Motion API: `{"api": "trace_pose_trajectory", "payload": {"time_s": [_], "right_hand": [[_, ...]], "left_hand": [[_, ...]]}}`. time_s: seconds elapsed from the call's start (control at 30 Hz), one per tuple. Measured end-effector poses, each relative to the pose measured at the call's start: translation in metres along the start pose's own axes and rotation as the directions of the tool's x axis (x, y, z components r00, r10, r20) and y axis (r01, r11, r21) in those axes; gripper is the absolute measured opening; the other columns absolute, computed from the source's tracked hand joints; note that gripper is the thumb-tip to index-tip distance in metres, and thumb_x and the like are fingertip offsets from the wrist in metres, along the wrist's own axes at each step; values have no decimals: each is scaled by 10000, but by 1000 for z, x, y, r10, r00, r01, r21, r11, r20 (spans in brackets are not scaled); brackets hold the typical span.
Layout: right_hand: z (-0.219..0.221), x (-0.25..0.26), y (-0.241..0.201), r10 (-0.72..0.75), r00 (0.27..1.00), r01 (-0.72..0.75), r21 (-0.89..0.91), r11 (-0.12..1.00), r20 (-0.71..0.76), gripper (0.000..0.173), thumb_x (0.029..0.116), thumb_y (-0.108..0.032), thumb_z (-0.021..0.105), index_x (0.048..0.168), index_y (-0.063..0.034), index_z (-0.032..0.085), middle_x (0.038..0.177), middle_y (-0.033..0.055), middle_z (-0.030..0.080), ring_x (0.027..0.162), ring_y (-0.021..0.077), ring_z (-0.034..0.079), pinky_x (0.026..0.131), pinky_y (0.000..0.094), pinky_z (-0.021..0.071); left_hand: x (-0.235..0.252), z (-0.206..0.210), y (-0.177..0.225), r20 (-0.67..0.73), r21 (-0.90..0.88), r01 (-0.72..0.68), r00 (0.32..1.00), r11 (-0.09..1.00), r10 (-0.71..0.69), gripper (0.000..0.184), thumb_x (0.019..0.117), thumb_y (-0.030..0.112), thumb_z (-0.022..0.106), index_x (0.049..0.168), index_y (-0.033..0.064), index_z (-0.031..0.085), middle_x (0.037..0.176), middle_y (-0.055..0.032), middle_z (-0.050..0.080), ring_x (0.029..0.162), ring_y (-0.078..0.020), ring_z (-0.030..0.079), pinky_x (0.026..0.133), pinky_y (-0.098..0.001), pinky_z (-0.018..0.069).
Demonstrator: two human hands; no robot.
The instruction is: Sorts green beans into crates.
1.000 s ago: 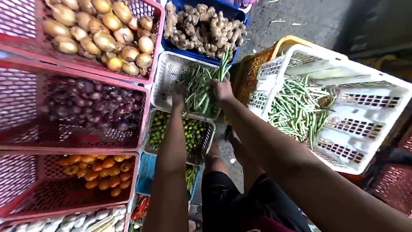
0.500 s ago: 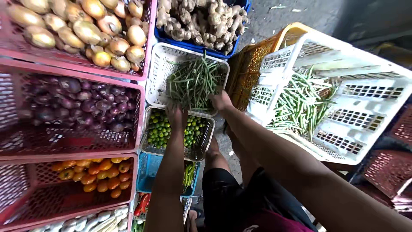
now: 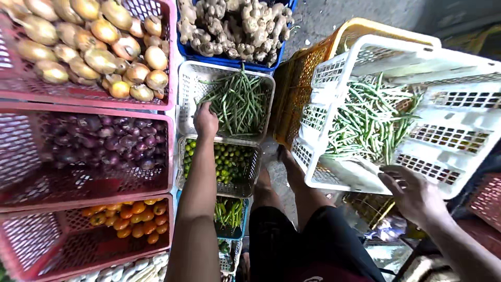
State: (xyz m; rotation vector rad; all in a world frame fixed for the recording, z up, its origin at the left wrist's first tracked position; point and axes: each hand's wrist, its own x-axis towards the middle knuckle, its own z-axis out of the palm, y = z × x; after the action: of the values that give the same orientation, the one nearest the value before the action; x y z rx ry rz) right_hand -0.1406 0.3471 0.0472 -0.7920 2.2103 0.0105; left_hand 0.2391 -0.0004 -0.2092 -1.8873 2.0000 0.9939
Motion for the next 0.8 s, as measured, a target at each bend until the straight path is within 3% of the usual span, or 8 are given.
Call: {"api": "trace_pose_trajectory", "payload": {"time_s": [0.1, 0.2, 0.27, 0.33, 0.4, 0.53, 0.7, 0.8], "right_hand": [[29, -2, 40, -78, 996, 83, -187, 979, 31, 514, 1026, -396, 446, 1218, 17, 683, 1205, 272, 669, 1163, 491, 620, 1012, 690, 441], [46, 11, 44, -132, 990, 115, -246, 963, -55, 698, 993, -528, 265, 1182, -22, 707, 1145, 241, 707, 1093, 473, 661, 946, 689, 456], [52, 17, 49, -138, 984, 105, -261, 960, -112, 706, 980, -550, 250, 1164, -50, 713, 1092, 202, 729, 1026, 429, 692, 873, 656, 498], [52, 18, 50, -143, 982, 105, -266, 958, -127, 669, 976, -526, 266, 1134, -63, 723, 1074, 189, 735, 1010, 419, 697, 843, 642, 504], [49, 21, 46, -133, 985, 102, -248, 963, -109, 630, 970, -492, 298, 1142, -60, 723, 1087, 184, 736, 1034, 411, 696, 866, 638, 506], [41, 22, 41, -71, 997, 61, -213, 975, -40, 542, 983, -444, 375, 1187, -76, 717, 1150, 160, 734, 1124, 383, 678, 956, 615, 499], [31, 26, 39, -5, 995, 22, -169, 985, 101, 515, 1000, -475, 406, 1246, -121, 688, 1246, 123, 703, 1217, 339, 627, 1020, 579, 454], [28, 27, 42, -13, 989, 34, -142, 989, 148, 532, 1003, -499, 394, 1240, -122, 685, 1275, 121, 688, 1227, 343, 619, 1000, 588, 465]], "left_hand": [[37, 20, -6, 53, 7, -48, 997, 999, 47, 399, 991, 151, 608, 1387, 113, 631, 1425, -155, 608, 1294, -377, 596, 1055, -617, 487], [49, 19, 15, 6, -151, 97, 995, 984, -98, 351, 1025, 308, 587, 1259, 66, 689, 1212, -185, 709, 1165, -353, 669, 1018, -610, 505], [41, 7, 48, -129, -241, -4, 991, 970, -28, 302, 1004, 232, 599, 1238, 66, 692, 1151, -153, 728, 1084, -287, 700, 979, -515, 547], [28, 3, 74, -136, -121, -216, 970, 969, 200, 333, 979, 112, 585, 1296, 85, 684, 1272, -134, 679, 1161, -276, 662, 1007, -481, 542], [27, 10, 85, -17, 151, -354, 933, 923, 360, 378, 955, 83, 596, 1316, 140, 694, 1438, -131, 589, 1342, -352, 537, 1113, -568, 437], [26, 10, 77, 102, 400, -442, 892, 803, 441, 206, 945, 130, 661, 1122, 107, 764, 1267, -159, 680, 1282, -403, 563, 1132, -662, 353], [-40, -81, 114, 129, 327, -333, 943, 884, 308, 208, 985, 169, 653, 1136, 64, 749, 1177, -206, 718, 1143, -415, 669, 988, -663, 503], [-96, -148, 171, -196, 168, -331, 912, 928, 361, 268, 996, 194, 641, 1162, 1, 727, 1122, -227, 718, 1005, -335, 705, 914, -520, 563]]}}
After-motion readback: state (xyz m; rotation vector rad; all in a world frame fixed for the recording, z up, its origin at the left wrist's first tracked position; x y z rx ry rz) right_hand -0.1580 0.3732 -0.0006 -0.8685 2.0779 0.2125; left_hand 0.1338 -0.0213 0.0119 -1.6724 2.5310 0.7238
